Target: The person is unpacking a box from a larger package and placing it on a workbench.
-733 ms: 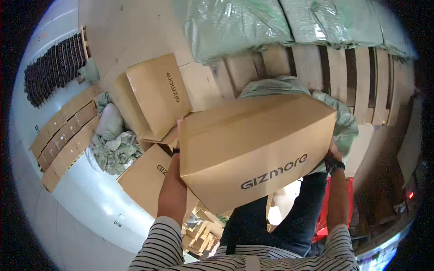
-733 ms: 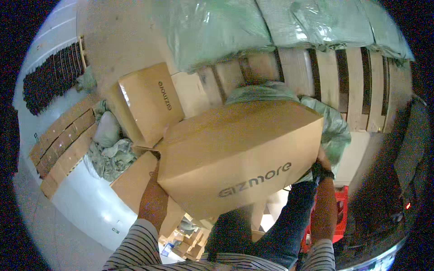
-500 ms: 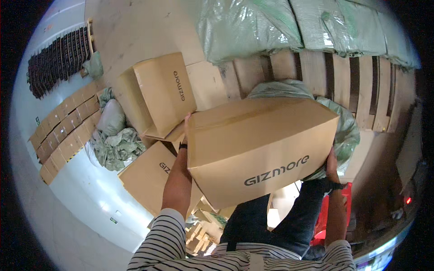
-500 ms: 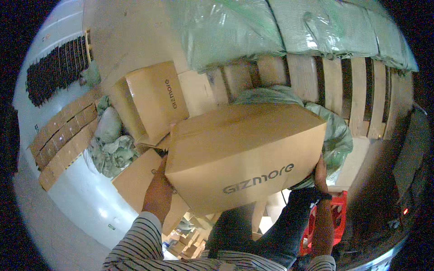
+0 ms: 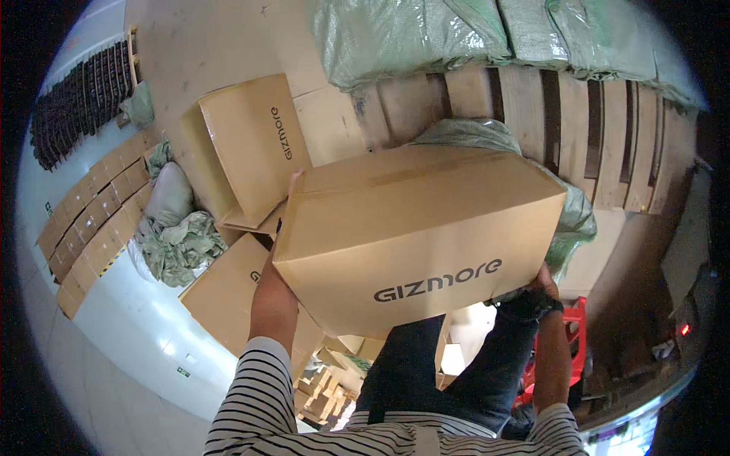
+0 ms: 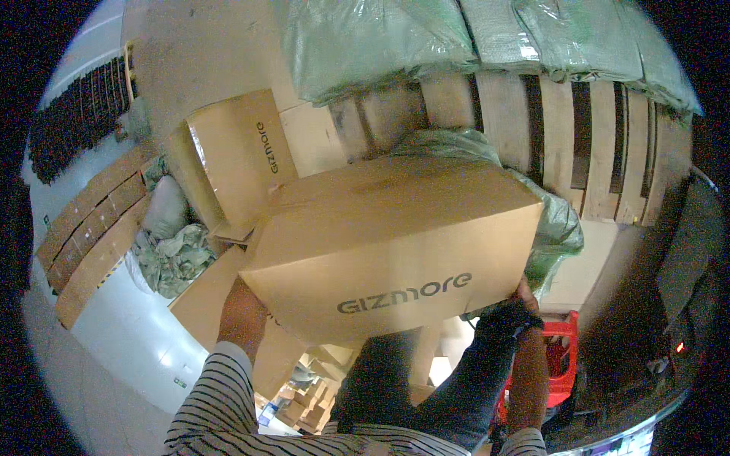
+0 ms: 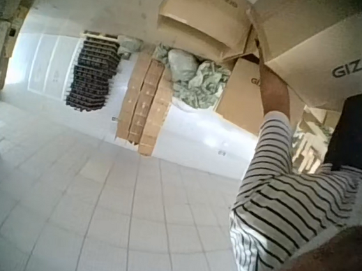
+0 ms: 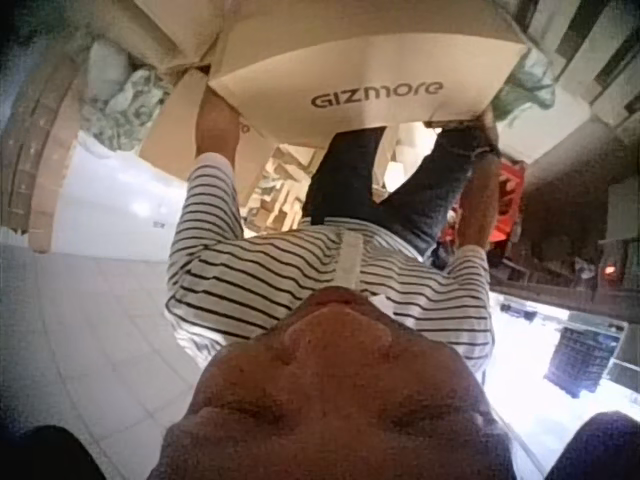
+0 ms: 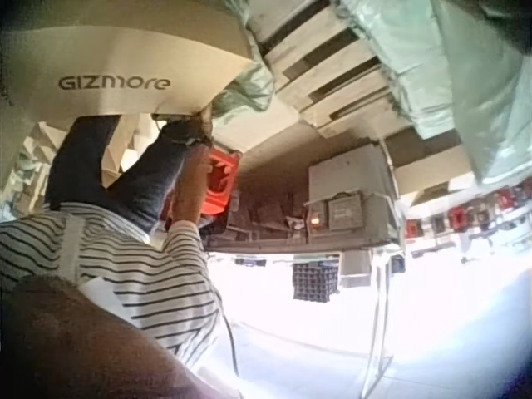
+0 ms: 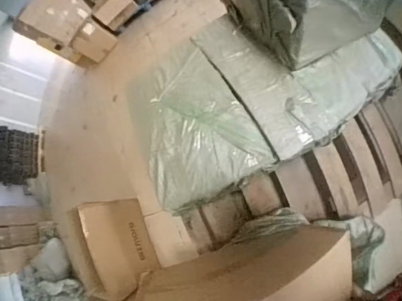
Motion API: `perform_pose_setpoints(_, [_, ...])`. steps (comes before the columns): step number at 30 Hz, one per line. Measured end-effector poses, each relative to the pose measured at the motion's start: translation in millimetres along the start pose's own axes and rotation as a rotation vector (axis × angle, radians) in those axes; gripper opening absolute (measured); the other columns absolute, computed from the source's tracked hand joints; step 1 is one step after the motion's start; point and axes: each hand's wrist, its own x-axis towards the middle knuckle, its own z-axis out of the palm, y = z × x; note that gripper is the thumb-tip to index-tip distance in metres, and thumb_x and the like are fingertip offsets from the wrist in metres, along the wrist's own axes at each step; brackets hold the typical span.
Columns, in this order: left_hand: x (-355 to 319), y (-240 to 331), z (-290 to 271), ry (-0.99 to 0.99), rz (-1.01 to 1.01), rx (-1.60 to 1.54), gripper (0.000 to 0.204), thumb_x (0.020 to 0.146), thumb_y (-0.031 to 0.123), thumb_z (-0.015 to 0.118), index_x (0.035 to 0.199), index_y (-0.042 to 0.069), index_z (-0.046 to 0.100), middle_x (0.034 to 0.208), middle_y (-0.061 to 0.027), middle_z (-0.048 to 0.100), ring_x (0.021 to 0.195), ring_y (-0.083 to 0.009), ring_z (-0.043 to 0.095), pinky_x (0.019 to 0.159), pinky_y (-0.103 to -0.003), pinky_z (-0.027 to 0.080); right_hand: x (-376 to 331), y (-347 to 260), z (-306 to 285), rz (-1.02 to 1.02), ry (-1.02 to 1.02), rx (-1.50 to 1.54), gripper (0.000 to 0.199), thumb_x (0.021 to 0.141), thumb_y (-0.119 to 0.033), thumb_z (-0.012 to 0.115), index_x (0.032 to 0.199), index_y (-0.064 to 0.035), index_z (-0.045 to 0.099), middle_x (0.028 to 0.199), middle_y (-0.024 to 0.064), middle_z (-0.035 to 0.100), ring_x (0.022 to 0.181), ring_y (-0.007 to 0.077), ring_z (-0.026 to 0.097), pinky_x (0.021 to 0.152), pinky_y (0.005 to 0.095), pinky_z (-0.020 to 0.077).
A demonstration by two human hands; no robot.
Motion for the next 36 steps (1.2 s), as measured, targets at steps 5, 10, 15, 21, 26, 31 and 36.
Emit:
perform_pose_setpoints(5, [-2.2,52.3,-25.6,0.039,0.018,0.119,0.065,0.103,0.058,0.039,0.140,0.007,0.054,0.136,-0.0085,0.061,0.123,-0.0243,0.058,0.106,-0.038,0.047,-52.3,14.7,157.1,0.101,-0.045,-0.027,0.054,0.100,-0.041,0.058,0.137,-0.0013,0.056,0.126,0.0121,0.067,0.108,0.0262,0.067,0.093,0.0417,0.0564])
perform_pose_setpoints(10, [47.6,66.6,17.5,-0.066,-0.029,0.176,0.065,0.103,0.059,0.039,0.141,0.007,0.053,0.137,-0.0086,0.060,0.123,-0.0243,0.058,0.106,-0.038,0.046,-73.9,10.3,130.4,0.041,-0.040,-0.098,0.055,0.101,-0.039,0.059,0.140,-0.0008,0.053,0.130,0.0128,0.065,0.112,0.0264,0.066,0.093,0.0422,0.0568])
perform_pose_setpoints(15, [30.6,76.6,5.8,-0.061,-0.143,0.252,0.066,0.103,0.059,0.039,0.141,0.007,0.053,0.137,-0.0086,0.060,0.123,-0.0243,0.058,0.106,-0.037,0.046,-57.1,56.8,151.1,-0.014,-0.089,-0.039,0.056,0.102,-0.038,0.059,0.143,-0.0004,0.049,0.134,0.0136,0.062,0.116,0.0266,0.065,0.094,0.0427,0.0572])
perform_pose_setpoints(21, [9.3,102.1,-17.4,0.050,-0.031,0.369,0.069,0.103,0.062,0.038,0.144,0.008,0.051,0.140,-0.0093,0.059,0.125,-0.0238,0.058,0.107,-0.038,0.047,1.2,98.4,202.2,-0.704,-0.021,-1.021,0.043,0.103,-0.031,0.058,0.136,-0.0033,0.059,0.125,0.0105,0.067,0.111,0.0247,0.065,0.090,0.0365,0.0554])
perform_pose_setpoints(26, [29.2,36.7,-20.5,0.184,0.140,0.374,0.074,0.103,0.066,0.037,0.146,0.008,0.051,0.137,-0.0102,0.062,0.123,-0.0228,0.059,0.104,-0.036,0.049,9.1,47.2,140.6,-0.198,-0.174,-0.473,0.054,0.101,-0.030,0.065,0.144,-0.0012,0.049,0.136,0.0137,0.060,0.112,0.0202,0.063,0.089,0.0365,0.0568])
perform_pose_setpoints(31, [9.4,126.9,-166.1,0.046,-0.071,0.017,0.056,0.100,0.061,0.053,0.129,0.013,0.058,0.107,-0.0047,0.067,0.095,-0.0180,0.061,0.076,-0.036,0.052,-13.9,12.3,194.6,-0.725,-0.201,-1.101,0.046,0.104,-0.028,0.056,0.142,-0.0022,0.053,0.130,0.0176,0.065,0.112,0.0209,0.066,0.095,0.0397,0.0546])
perform_pose_setpoints(36, [-4.8,25.9,-267.0,0.512,0.258,0.110,0.047,0.103,0.046,0.056,0.125,0.004,0.058,0.117,-0.0079,0.066,0.104,-0.0241,0.066,0.089,-0.038,0.057,-34.0,-19.6,210.9,0.037,-0.025,-0.787,0.060,0.105,-0.048,0.052,0.143,-0.0020,0.054,0.127,0.0162,0.067,0.111,0.0276,0.066,0.095,0.0405,0.0541])
